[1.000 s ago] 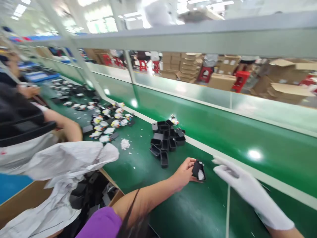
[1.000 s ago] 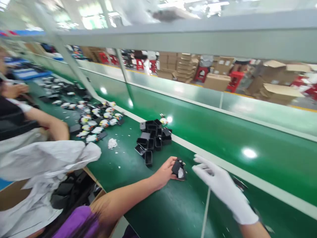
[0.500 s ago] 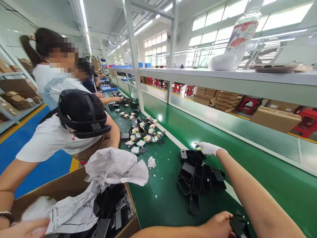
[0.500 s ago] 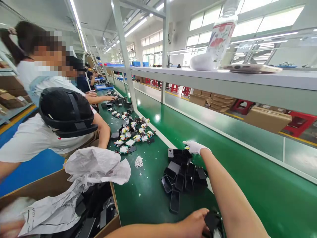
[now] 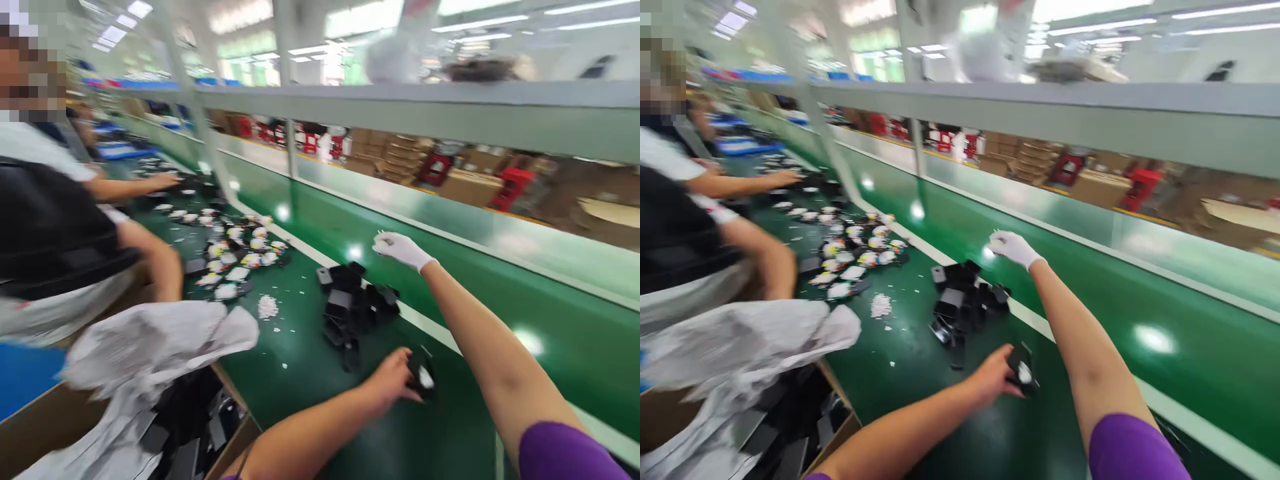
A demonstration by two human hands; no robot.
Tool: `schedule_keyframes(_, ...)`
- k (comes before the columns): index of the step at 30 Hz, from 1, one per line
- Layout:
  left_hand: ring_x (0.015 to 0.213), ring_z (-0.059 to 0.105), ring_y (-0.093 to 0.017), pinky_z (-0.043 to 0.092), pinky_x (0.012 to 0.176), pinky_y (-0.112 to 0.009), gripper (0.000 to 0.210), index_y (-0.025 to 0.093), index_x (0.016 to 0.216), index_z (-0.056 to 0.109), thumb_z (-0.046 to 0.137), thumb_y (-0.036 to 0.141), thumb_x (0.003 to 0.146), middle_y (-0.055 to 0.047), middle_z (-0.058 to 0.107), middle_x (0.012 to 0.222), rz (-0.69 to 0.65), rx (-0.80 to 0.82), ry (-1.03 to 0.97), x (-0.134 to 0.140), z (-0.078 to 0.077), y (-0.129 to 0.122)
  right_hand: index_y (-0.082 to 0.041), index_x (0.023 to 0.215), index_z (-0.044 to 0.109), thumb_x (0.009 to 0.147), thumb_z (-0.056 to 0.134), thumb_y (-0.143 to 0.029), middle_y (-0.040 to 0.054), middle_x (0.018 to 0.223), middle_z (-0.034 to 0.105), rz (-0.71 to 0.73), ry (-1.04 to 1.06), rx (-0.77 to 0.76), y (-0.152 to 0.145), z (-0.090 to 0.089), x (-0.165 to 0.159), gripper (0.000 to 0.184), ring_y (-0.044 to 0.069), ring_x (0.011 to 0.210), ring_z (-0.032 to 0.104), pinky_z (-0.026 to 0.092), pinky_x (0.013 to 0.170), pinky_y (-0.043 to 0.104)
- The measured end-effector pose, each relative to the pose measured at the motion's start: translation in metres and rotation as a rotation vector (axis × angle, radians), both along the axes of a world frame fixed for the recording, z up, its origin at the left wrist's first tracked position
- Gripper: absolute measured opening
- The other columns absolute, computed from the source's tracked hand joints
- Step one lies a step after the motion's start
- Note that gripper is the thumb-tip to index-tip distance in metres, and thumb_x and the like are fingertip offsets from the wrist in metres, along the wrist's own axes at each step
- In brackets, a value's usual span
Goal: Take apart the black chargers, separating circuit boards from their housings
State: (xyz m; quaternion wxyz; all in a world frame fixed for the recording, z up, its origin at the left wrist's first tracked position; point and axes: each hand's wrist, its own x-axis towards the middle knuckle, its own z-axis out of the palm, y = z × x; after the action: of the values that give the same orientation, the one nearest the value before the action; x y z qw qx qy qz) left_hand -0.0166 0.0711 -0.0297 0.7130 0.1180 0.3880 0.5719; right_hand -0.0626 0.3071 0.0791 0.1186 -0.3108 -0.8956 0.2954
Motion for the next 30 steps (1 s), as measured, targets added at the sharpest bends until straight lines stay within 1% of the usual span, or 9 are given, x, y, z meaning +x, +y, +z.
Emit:
schedule_keyframes(4, 0.08, 0.069, -0.017, 0.052, 0.066, -0.023, 0.042, 0.019, 0.095, 0.066, 0.08, 0.041, 0.063, -0.002, 0.071, 0.085, -0.037, -0.04, 0.064, -0.002, 0.001, -0.007, -0.02, 0.113, 0.072, 0.08, 0.069, -0.045, 0.0061, 0.116, 0.073, -0.224, 0.116, -0.035, -0.025, 0.031, 0.128, 0.041, 0.018, 0.095, 0.069, 0.057, 0.083, 0.032)
schedule_keyframes(7, 0.089, 0.071, -0.019, 0.053, 0.076, -0.026, 0.043, 0.021, 0.104, 0.068, 0.076, 0.046, 0.07, -0.004, 0.073, 0.094, -0.077, -0.039, 0.09, -0.003, 0.005, -0.007, -0.02, 0.108, 0.075, 0.073, 0.074, -0.048, 0.0081, 0.113, 0.074, -0.415, 0.191, -0.018, -0.081, 0.042, 0.233, 0.045, 0.023, 0.1, 0.068, 0.056, 0.089, 0.038)
schedule_keyframes(10, 0.09, 0.073, -0.021, 0.055, 0.08, -0.031, 0.033, 0.022, 0.105, 0.069, 0.07, 0.038, 0.077, -0.005, 0.075, 0.096, -0.013, -0.057, 0.134, -0.002, 0.017, -0.011, -0.02, 0.098, 0.077, 0.073, 0.073, -0.05, 0.0086, 0.105, 0.076, -0.614, 0.143, 0.02, -0.15, 0.033, 0.318, 0.04, 0.025, 0.097, 0.068, 0.055, 0.089, 0.041)
schedule_keyframes(13, 0.089, 0.074, -0.021, 0.058, 0.081, -0.033, 0.027, 0.021, 0.102, 0.07, 0.066, 0.03, 0.077, -0.006, 0.076, 0.095, -0.009, -0.066, 0.169, 0.0, 0.025, -0.016, -0.021, 0.092, 0.077, 0.072, 0.073, -0.047, 0.0077, 0.097, 0.076, -0.774, 0.053, 0.059, -0.204, 0.005, 0.37, 0.033, 0.025, 0.088, 0.069, 0.056, 0.083, 0.041)
schedule_keyframes(17, 0.089, 0.075, -0.022, 0.06, 0.08, -0.033, 0.03, 0.02, 0.102, 0.072, 0.068, 0.028, 0.074, -0.006, 0.077, 0.095, -0.055, -0.033, 0.216, 0.004, 0.029, -0.024, -0.022, 0.094, 0.076, 0.069, 0.076, -0.04, 0.0087, 0.099, 0.076, -0.927, 0.046, 0.126, -0.237, -0.034, 0.39, 0.031, 0.028, 0.093, 0.069, 0.056, 0.09, 0.046)
schedule_keyframes(21, 0.095, 0.075, -0.025, 0.06, 0.086, -0.038, 0.041, 0.021, 0.108, 0.072, 0.074, 0.03, 0.069, -0.006, 0.077, 0.102, -0.111, 0.023, 0.27, 0.008, 0.03, -0.033, -0.023, 0.099, 0.076, 0.077, 0.07, -0.041, 0.0065, 0.098, 0.078, -0.982, 0.108, 0.112, -0.244, -0.057, 0.391, 0.029, 0.025, 0.09, 0.072, 0.058, 0.087, 0.042)
schedule_keyframes(23, 0.098, 0.075, -0.027, 0.059, 0.091, -0.04, 0.048, 0.021, 0.112, 0.071, 0.077, 0.031, 0.066, -0.006, 0.077, 0.104, -0.146, 0.043, 0.292, 0.009, 0.03, -0.036, -0.021, 0.102, 0.075, 0.083, 0.064, -0.043, 0.0078, 0.101, 0.078, -1.002, 0.147, 0.111, -0.245, -0.06, 0.392, 0.031, 0.024, 0.089, 0.073, 0.06, 0.086, 0.042)
schedule_keyframes(27, 0.102, 0.074, -0.031, 0.059, 0.091, -0.042, 0.053, 0.02, 0.113, 0.07, 0.081, 0.039, 0.065, -0.008, 0.076, 0.106, -0.218, 0.071, 0.345, 0.013, 0.031, -0.043, -0.018, 0.114, 0.073, 0.091, 0.053, -0.039, 0.0142, 0.121, 0.074, -1.074, 0.223, 0.191, -0.256, -0.05, 0.387, 0.037, 0.03, 0.113, 0.069, 0.053, 0.103, 0.051)
schedule_keyframes(30, 0.107, 0.073, -0.032, 0.059, 0.088, -0.038, 0.057, 0.019, 0.117, 0.069, 0.083, 0.044, 0.067, -0.01, 0.075, 0.111, -0.317, 0.094, 0.426, 0.015, 0.032, -0.049, -0.025, 0.122, 0.07, 0.092, 0.06, -0.037, 0.0092, 0.125, 0.073, -0.924, 0.279, 0.143, -0.271, -0.038, 0.359, 0.034, 0.027, 0.113, 0.07, 0.054, 0.103, 0.048)
